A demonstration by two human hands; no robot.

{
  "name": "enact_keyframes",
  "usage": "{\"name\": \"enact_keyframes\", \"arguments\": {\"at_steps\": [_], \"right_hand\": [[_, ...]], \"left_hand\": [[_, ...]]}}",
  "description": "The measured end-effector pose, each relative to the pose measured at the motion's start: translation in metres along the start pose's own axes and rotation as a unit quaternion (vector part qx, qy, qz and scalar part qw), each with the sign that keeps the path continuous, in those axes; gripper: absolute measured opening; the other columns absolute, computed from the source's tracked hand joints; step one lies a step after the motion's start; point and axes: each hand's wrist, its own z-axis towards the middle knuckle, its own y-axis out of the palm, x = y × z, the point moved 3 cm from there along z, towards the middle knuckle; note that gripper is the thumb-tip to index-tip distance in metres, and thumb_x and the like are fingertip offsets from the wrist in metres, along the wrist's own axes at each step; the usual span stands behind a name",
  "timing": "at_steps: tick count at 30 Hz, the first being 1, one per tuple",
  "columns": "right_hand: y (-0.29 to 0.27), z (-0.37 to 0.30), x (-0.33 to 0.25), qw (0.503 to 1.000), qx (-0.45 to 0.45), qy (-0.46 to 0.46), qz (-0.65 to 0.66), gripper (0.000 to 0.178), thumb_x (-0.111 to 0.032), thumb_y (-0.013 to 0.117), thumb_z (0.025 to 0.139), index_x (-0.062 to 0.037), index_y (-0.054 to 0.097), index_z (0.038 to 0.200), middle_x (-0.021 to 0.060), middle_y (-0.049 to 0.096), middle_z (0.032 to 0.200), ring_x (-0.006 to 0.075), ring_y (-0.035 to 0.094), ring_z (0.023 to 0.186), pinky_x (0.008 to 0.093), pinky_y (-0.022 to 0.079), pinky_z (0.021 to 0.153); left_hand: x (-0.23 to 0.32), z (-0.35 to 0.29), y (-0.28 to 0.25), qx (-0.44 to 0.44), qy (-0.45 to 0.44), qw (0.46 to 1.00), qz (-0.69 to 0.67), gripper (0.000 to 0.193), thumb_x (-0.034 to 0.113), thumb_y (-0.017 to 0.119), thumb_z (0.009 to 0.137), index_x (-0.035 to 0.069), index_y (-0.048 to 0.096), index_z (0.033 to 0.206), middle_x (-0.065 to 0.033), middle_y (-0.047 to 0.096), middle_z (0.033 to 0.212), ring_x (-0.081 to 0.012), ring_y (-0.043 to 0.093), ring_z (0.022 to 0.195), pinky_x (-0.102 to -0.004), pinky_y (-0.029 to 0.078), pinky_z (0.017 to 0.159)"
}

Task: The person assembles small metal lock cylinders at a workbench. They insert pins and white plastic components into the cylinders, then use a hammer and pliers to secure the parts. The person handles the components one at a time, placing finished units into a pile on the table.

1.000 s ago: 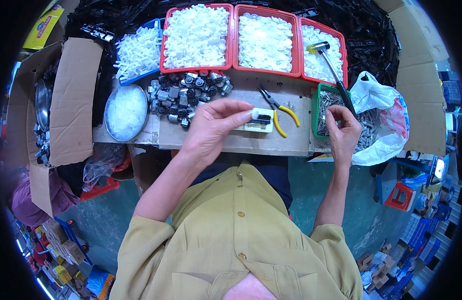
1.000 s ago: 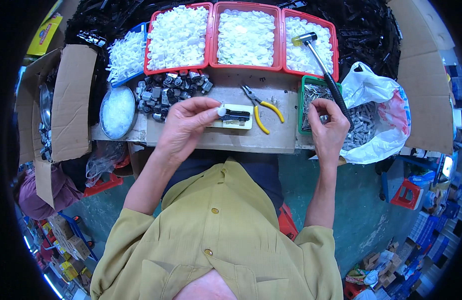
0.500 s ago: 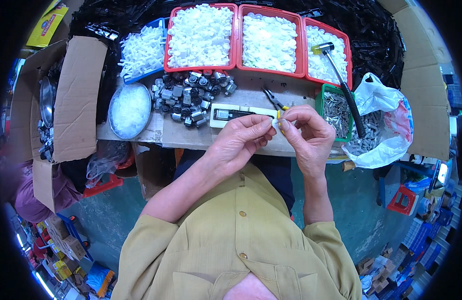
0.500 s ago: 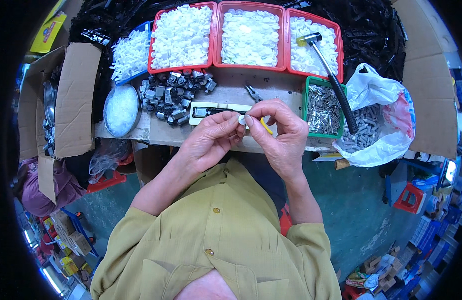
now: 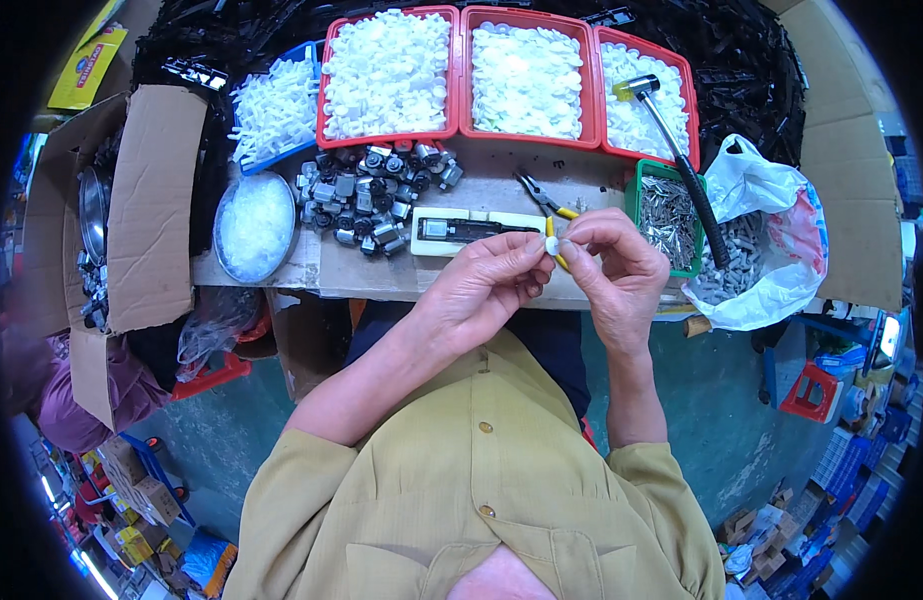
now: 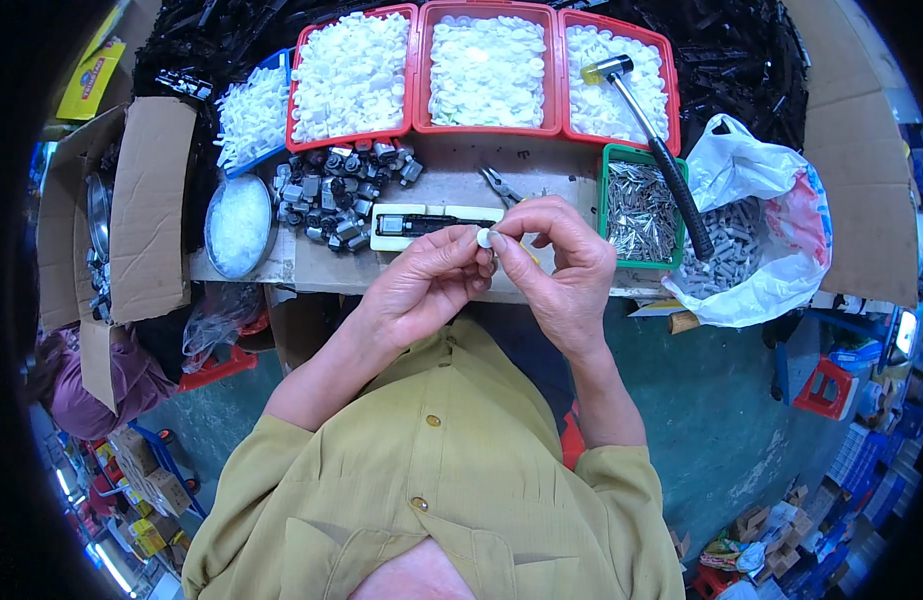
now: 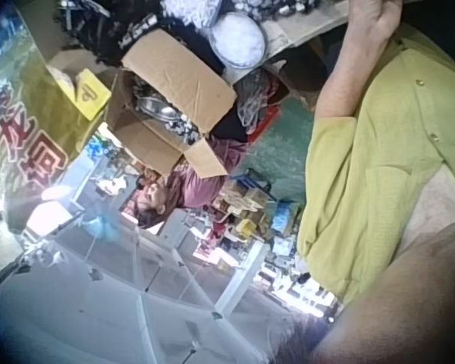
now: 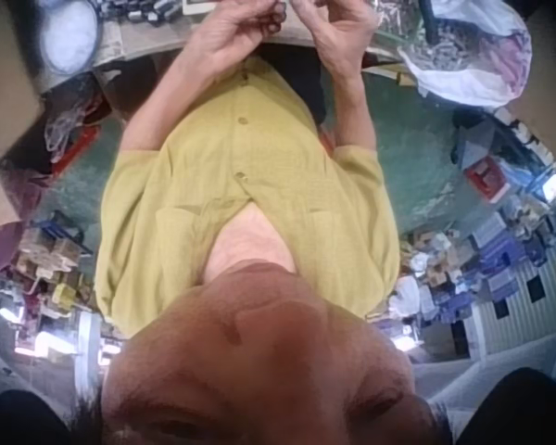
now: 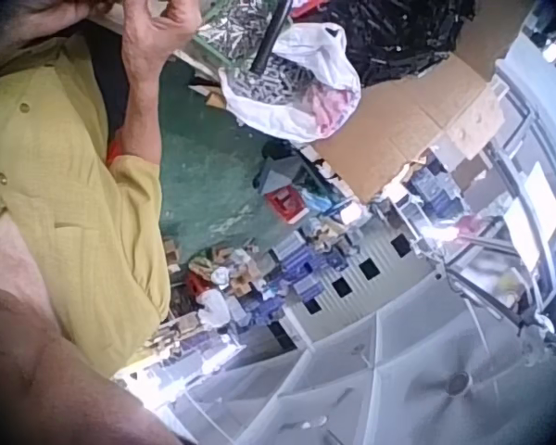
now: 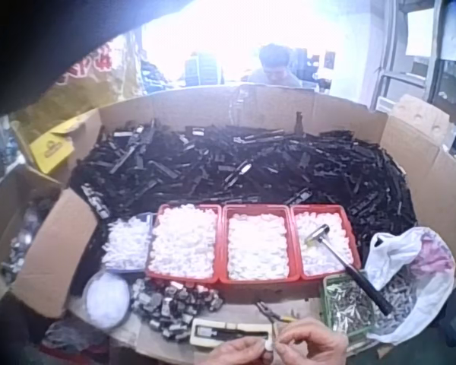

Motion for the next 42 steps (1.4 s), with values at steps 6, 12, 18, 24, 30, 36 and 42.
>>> {"name": "enact_keyframes", "arguments": {"at_steps": [6, 12, 18, 24, 30, 36, 42], "right_hand": [[0.004, 0.002, -0.007, 0.993, 0.019, -0.025, -0.114, 0.015, -0.004, 0.079, 0.079, -0.0020, 0.070, 0.091, 0.0062, 0.068, 0.088, 0.0168, 0.064, 0.083, 0.0304, 0.046, 0.069], [0.014, -0.004, -0.012, 0.978, 0.008, -0.128, -0.162, 0.019, 0.007, 0.078, 0.075, 0.0014, 0.069, 0.091, 0.0107, 0.067, 0.086, 0.0219, 0.067, 0.078, 0.0325, 0.053, 0.072], [0.017, 0.000, -0.013, 0.983, -0.035, -0.119, -0.138, 0.016, 0.006, 0.076, 0.077, 0.0012, 0.067, 0.089, 0.0100, 0.067, 0.086, 0.0226, 0.067, 0.080, 0.0331, 0.052, 0.072], [0.017, 0.003, -0.017, 0.987, -0.089, -0.083, -0.108, 0.015, 0.004, 0.074, 0.078, 0.0005, 0.064, 0.088, 0.0087, 0.065, 0.085, 0.0229, 0.064, 0.079, 0.0354, 0.049, 0.071], [0.031, 0.007, -0.018, 0.977, -0.093, -0.130, -0.142, 0.014, 0.006, 0.072, 0.078, 0.0004, 0.063, 0.088, 0.0104, 0.063, 0.085, 0.0262, 0.064, 0.078, 0.0353, 0.049, 0.069], [0.053, 0.016, 0.012, 0.954, -0.143, -0.163, -0.209, 0.014, 0.002, 0.071, 0.079, 0.0003, 0.062, 0.089, 0.0116, 0.060, 0.093, 0.0305, 0.062, 0.086, 0.0398, 0.048, 0.072], [0.068, 0.023, 0.033, 0.946, -0.172, -0.155, -0.228, 0.013, 0.000, 0.071, 0.080, -0.0006, 0.062, 0.089, 0.0122, 0.059, 0.097, 0.0309, 0.061, 0.091, 0.0419, 0.047, 0.074]], "left_hand": [[0.004, -0.003, -0.004, 0.010, 0.015, 1.000, -0.004, 0.014, 0.018, 0.069, 0.095, 0.007, 0.068, 0.103, -0.0019, 0.070, 0.090, -0.0105, 0.063, 0.084, -0.0268, 0.048, 0.078], [0.008, -0.009, -0.005, 0.045, 0.062, 0.994, 0.076, 0.013, 0.016, 0.071, 0.094, 0.006, 0.068, 0.101, -0.0015, 0.068, 0.089, -0.0090, 0.062, 0.083, -0.0239, 0.047, 0.076], [0.020, -0.024, 0.013, 0.075, 0.205, 0.941, 0.257, 0.020, 0.005, 0.075, 0.088, 0.003, 0.069, 0.107, -0.0020, 0.066, 0.094, -0.0074, 0.059, 0.087, -0.0244, 0.049, 0.080], [0.037, -0.029, 0.016, 0.016, 0.325, 0.803, 0.499, 0.022, 0.011, 0.080, 0.084, 0.003, 0.072, 0.103, -0.0022, 0.067, 0.097, -0.0098, 0.061, 0.088, -0.0238, 0.048, 0.073], [0.047, -0.040, 0.015, 0.045, 0.343, 0.748, 0.566, 0.028, 0.004, 0.080, 0.081, 0.000, 0.071, 0.108, -0.0072, 0.066, 0.104, -0.0155, 0.060, 0.094, -0.0290, 0.048, 0.081], [0.069, -0.062, -0.008, 0.114, 0.477, 0.443, 0.750, 0.034, 0.011, 0.083, 0.072, 0.003, 0.071, 0.103, -0.0091, 0.064, 0.095, -0.0284, 0.061, 0.091, -0.0374, 0.051, 0.078], [0.061, -0.061, -0.029, 0.087, 0.464, 0.342, 0.812, 0.036, 0.010, 0.083, 0.068, 0.007, 0.072, 0.102, -0.0066, 0.062, 0.098, -0.0279, 0.059, 0.099, -0.0413, 0.050, 0.083]]}}
